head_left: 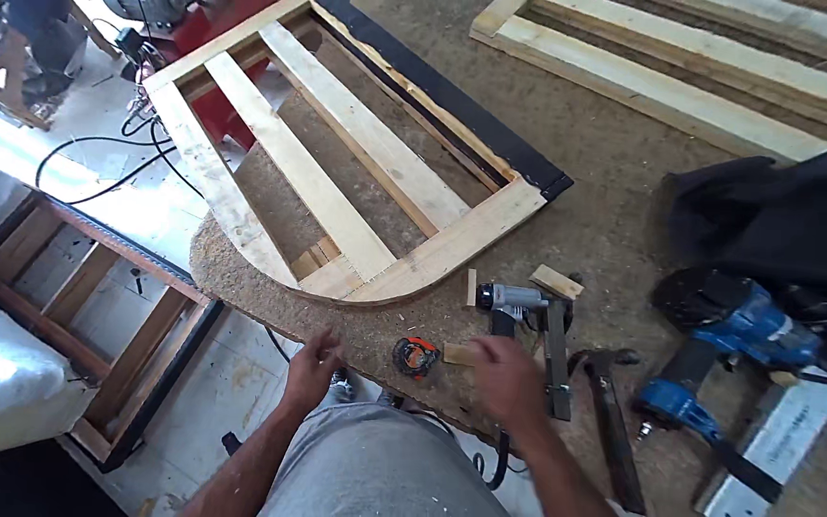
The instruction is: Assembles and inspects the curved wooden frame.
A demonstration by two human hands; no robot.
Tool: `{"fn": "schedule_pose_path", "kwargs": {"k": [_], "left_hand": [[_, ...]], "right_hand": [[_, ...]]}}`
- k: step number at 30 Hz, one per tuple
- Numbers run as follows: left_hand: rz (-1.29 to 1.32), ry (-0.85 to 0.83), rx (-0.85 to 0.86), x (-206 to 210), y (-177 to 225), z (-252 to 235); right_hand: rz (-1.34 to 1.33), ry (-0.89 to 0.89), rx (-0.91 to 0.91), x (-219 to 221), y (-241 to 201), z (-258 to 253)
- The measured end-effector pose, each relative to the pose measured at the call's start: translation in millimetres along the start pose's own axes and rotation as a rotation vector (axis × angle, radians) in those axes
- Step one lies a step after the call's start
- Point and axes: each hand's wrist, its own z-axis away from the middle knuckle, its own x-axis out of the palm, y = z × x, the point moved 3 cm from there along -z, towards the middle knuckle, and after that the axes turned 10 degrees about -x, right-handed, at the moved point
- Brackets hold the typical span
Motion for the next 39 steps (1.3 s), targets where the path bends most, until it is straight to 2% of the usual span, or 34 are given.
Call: {"fn": "schedule_pose_path", "kwargs": {"k": [2,3,6,11,16,24,28,36,39], "left_hand": [[0.062,0.006,0.041,11,11,-16],[0.07,0.015,0.055,16,15,-22],[0.07,0.062,0.071,23,20,-33],[0.014,0.035,0.063,28,24,-36],[-0.135,0.021,-0.034,28,25,-49],[-0.466,0.083,0.098,27,25,-57],[-0.643,0.103,0.131,33,33,-59],[-0.655,0.025,0.121,31,42,-51],[-0.605,-0.022,0.175,29,40,-49]], "right_hand": [[0.032,-0.071,-0.251,50,-32,-29],[0.055,-0.118,-0.296,70,-44,-43],[0.133,-0.255,-0.219,105,-66,-75],[0.158,-0.323,-0.092,124,-64,-93],[0.154,-0.369,0.001,132,-64,-100],[0.197,-0.223,0.057,139,-64,-104],[0.091,-0.175,0.08,131,-61,-100],[0.024,-0.272,0.081,114,-68,-88],[0.001,-0.152,0.012,74,-58,-67]]}}
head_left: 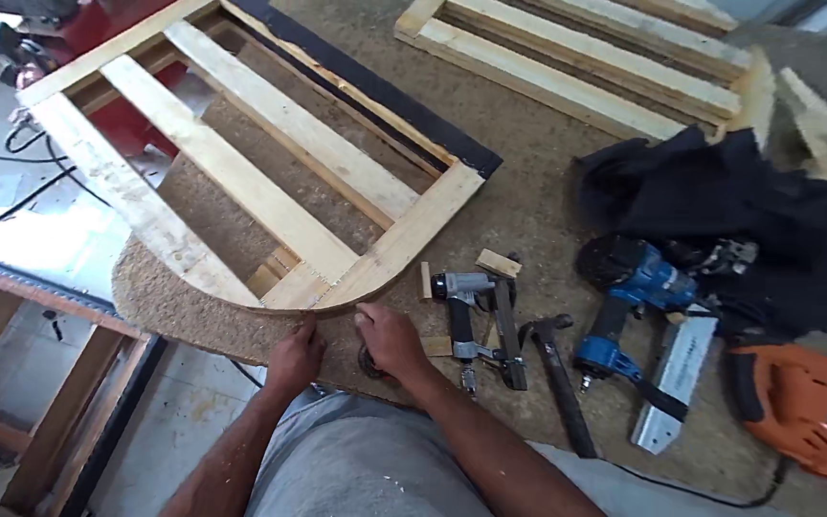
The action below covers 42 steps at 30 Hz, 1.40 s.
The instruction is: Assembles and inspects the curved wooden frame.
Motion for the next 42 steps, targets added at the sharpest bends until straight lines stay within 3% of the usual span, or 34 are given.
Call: {"fn": "schedule_pose_path", "kwargs": {"k": [3,6,8,12,15,19,23,26,30,33,37,42], "left_hand": [[0.041,-0.017,0.048,-2,-4,10],[0.086,-0.012,0.139,-14,0,28],[0.102,0.05,0.215,-31,5,37],[0.034,0.245,0.354,-76,13,22],[-0.034,0.336,0.333,-108,18,-1],[-0.112,0.273,0.209,-128,24,-31],[-0.204,0.139,0.136,-132,7,-61],[-0.296,0.052,0.193,-130,2,-72],[-0.275,0.008,0.223,-132,2,-71],[-0.253,-0.027,0.206,-133,3,-70],[-0.255,-0.019,0.241,-133,-1,-71],[-0.272,-0.034,0.264,-133,-4,-74]], "right_hand": [[0.118,0.272,0.081,-48,46,43],[0.276,0.486,0.396,-88,111,89],[0.327,0.531,0.574,-101,146,108],[0.369,0.423,0.726,-108,192,117],[0.315,0.273,0.854,-114,200,128],[0.314,0.092,0.841,-116,222,149],[0.369,0.089,0.701,-112,230,153],[0.355,0.164,0.677,-127,200,165],[0.288,0.269,0.688,-132,97,187],[0.188,0.202,0.517,-87,24,178],[0.127,-0.149,0.261,8,-45,119],[0.193,-0.285,0.112,78,-85,67]]}}
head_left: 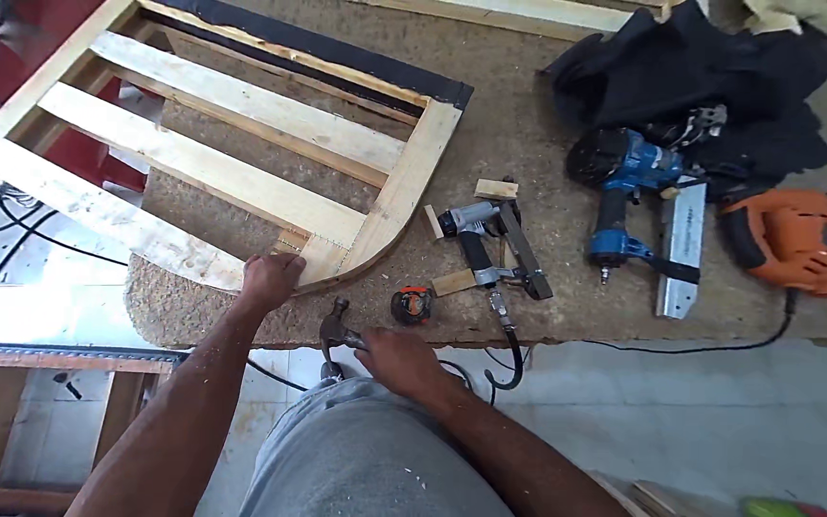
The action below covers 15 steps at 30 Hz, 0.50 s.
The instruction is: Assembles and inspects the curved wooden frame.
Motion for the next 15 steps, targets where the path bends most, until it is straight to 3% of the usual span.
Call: {"fn": "schedule_pose_path", "kwargs": {"k": [15], "left_hand": [[-0.028,-0.104,-0.007,-3,1,-3]], "right_hand": [[0.045,0.033,0.068,2,-19,-30]]}}
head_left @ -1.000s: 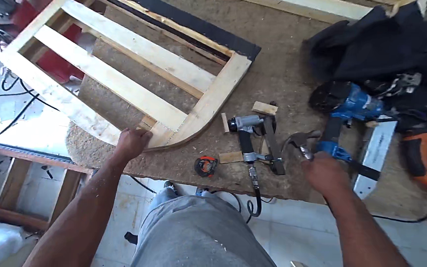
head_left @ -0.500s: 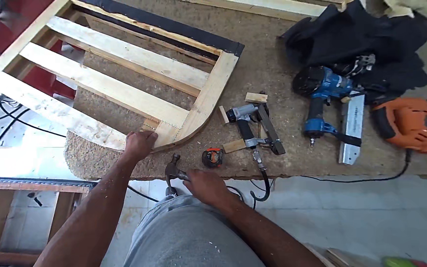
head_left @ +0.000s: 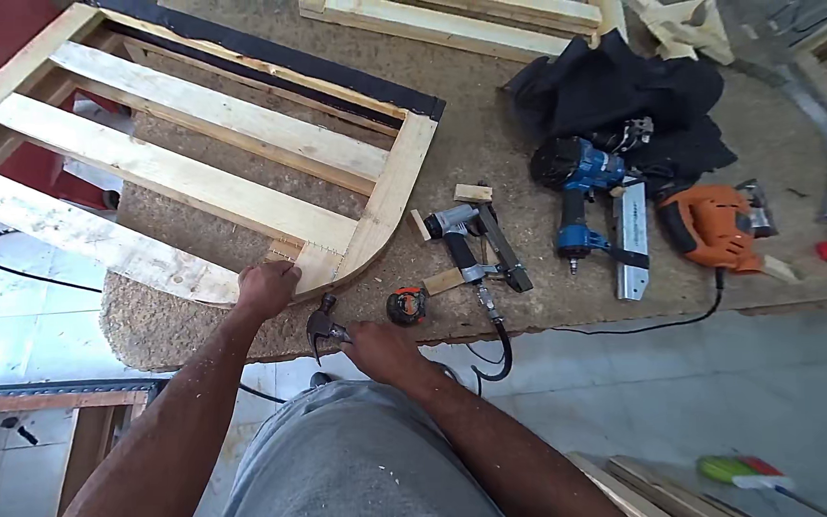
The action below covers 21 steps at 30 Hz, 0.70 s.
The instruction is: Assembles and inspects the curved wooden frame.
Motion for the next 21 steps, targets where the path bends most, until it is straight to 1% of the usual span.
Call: {"fn": "schedule_pose_path", "kwargs": {"k": [3,6,11,15,19,21], "left_hand": [[0.001,0.012,0.004,1,0,1],[0.006,0.029,0.012,2,-1,-1],[0.004,0.029,0.012,2,-1,-1],[-0.002,0.033,0.019,2,-1,1],[-0.005,0.034,0.035,1,-1,1],[-0.005,0.033,0.038,1,-1,1]], "right_hand": [[-0.03,0.007,0.026,0,-1,-1],[-0.086,0.05,0.108,0,0,0],[-0.092,0.023,0.072,2,-21,4],[-0.114,0.064,0.124,0,-13,0],[-0.149,0.022,0.088,-2,-21,2],[-0.171,0.037,0.106,-1,-20,-1]]}}
